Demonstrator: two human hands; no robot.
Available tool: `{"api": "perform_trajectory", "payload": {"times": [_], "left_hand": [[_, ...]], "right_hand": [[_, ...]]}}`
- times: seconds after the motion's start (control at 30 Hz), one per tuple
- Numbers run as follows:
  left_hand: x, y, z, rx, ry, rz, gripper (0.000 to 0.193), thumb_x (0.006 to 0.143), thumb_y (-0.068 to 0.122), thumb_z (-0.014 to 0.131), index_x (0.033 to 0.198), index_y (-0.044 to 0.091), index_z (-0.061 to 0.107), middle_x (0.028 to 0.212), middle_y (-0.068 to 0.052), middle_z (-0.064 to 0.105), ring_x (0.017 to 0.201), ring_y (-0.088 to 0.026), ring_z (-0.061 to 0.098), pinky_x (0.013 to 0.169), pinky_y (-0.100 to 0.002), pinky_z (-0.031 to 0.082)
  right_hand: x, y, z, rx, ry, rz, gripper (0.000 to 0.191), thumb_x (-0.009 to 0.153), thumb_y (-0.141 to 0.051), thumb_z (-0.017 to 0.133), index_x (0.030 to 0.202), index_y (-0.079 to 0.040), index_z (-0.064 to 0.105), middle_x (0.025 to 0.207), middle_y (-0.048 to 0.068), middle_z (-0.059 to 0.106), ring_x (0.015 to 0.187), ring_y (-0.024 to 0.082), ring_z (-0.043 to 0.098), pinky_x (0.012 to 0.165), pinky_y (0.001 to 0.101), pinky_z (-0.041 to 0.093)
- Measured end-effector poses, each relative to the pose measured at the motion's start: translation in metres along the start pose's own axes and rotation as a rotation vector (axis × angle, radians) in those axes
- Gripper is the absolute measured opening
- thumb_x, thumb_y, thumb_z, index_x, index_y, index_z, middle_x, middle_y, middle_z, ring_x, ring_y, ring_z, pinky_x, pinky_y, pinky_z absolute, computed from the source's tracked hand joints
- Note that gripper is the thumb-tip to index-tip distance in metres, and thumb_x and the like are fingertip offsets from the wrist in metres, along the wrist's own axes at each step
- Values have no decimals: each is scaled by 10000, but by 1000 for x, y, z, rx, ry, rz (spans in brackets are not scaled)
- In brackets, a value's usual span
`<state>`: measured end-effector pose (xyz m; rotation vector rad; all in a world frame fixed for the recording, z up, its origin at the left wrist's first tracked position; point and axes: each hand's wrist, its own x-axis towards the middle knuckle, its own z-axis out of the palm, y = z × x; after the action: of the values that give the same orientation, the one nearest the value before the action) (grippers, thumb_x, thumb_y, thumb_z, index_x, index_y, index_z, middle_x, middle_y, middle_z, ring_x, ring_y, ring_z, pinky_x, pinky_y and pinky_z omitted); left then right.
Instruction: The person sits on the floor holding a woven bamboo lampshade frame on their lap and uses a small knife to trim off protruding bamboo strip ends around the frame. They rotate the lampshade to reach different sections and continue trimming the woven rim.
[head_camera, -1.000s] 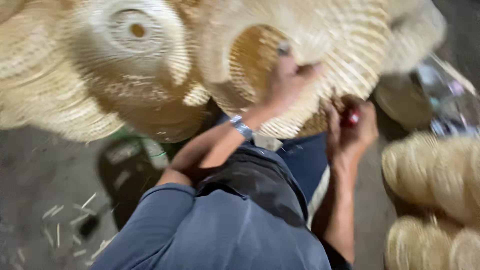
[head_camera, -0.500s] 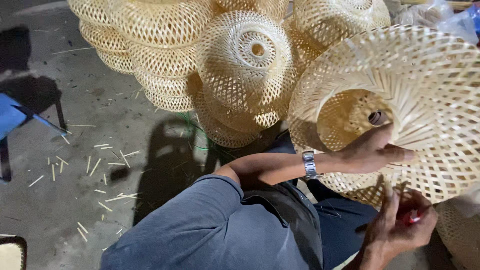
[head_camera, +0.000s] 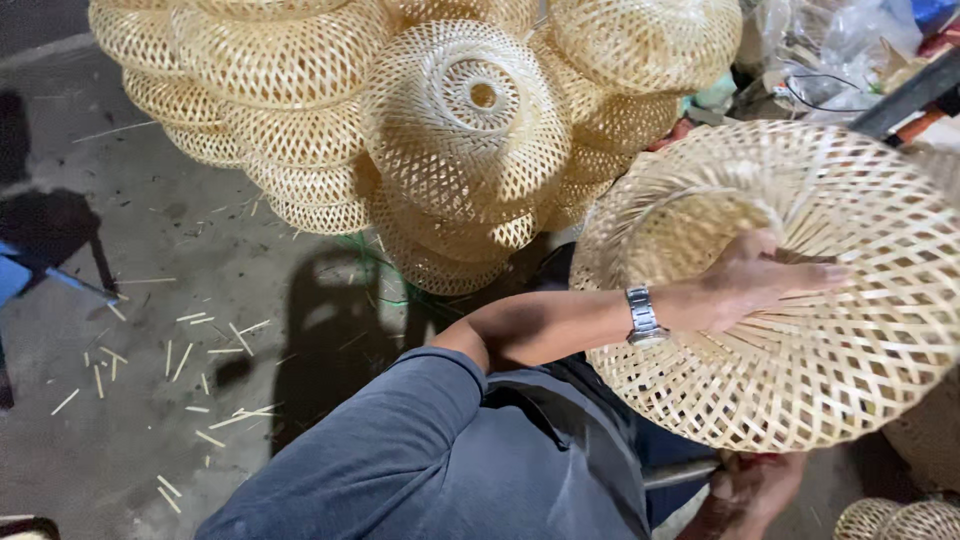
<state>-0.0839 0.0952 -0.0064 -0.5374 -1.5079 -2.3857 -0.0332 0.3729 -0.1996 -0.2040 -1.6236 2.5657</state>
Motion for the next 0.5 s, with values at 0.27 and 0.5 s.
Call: {"api": "perform_trajectory", "payload": {"times": [0.27,0.5], "left_hand": [[14,0,11,225,-71,108,565,814,554,815,771,40,585,636,-1,520,537,-100,500,441,-231,374],[5,26,17,489,-92,163,689,765,724,712,826,39,696,622,16,598,584,-108,572,472,-268,437]], "right_hand": [[-35,3,15,289,-188,89,168,1119,-224,478,1161,-84,561,875,38,594,640,114,502,555,254,419],[-56,-27,32,293,-385,80,283,1213,-287,517,1069,-46,555,851,90,598,531,79,393,423,213,321]]}}
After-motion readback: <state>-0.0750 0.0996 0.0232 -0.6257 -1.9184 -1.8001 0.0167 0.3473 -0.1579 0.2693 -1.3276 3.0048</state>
